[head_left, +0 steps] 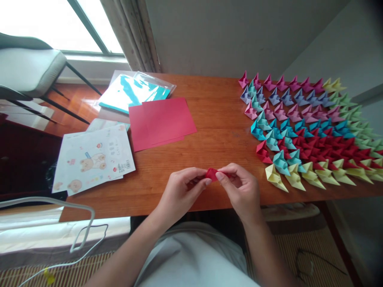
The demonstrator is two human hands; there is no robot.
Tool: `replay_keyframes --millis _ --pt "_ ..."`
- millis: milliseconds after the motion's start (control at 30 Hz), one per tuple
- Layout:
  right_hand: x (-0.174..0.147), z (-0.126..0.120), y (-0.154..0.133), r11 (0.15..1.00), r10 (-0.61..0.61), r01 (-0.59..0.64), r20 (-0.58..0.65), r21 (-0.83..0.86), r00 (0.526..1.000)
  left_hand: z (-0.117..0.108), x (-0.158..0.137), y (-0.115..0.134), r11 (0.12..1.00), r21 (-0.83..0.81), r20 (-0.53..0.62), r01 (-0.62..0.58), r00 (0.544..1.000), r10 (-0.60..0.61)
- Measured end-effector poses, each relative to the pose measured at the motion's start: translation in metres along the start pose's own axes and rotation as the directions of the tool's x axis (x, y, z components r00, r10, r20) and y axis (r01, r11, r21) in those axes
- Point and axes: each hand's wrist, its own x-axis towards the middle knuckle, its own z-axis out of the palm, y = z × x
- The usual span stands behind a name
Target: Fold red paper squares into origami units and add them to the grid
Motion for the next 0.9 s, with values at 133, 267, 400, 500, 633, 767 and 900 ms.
replay_keyframes --millis 133,267,400,500,633,767,900 --pt "0.000 0.003 0.002 0.996 0.013 -0.011 -0.022 0.094 1.000 0.000 -0.001 -0.001 0.999 -0.034 -0.005 0.024 1.000 -0.024" --pt "0.000 0.008 0.007 0.984 0.012 -0.004 -0.043 0.176 0.999 0.002 -0.001 0.001 0.999 -0.047 -0.043 0.016 0.999 -0.018" --pt "0.001 0.009 0.005 0.992 -0.012 0.010 0.011 0.124 1.000 0.003 -0.001 0.005 0.995 -0.101 -0.070 0.014 0.997 -0.021" --pt "0.002 0.007 0.001 0.997 -0.037 0.033 0.063 0.064 0.997 0.003 0.001 0.007 0.992 -0.120 -0.111 0.034 0.993 -0.047" --pt "0.002 0.005 -0.006 0.998 -0.031 0.026 0.089 0.063 0.996 0.002 0.001 0.009 0.970 -0.233 -0.131 0.075 0.986 -0.108" --pt "-0.001 0.006 -0.009 0.980 0.000 -0.040 0.202 0.193 0.979 0.000 0.000 0.012 0.938 -0.333 -0.153 0.092 0.977 -0.151" --pt "-0.004 0.011 -0.001 0.970 0.004 -0.050 0.188 0.240 0.982 0.001 0.002 0.013 0.937 -0.331 -0.177 0.108 0.969 -0.174"
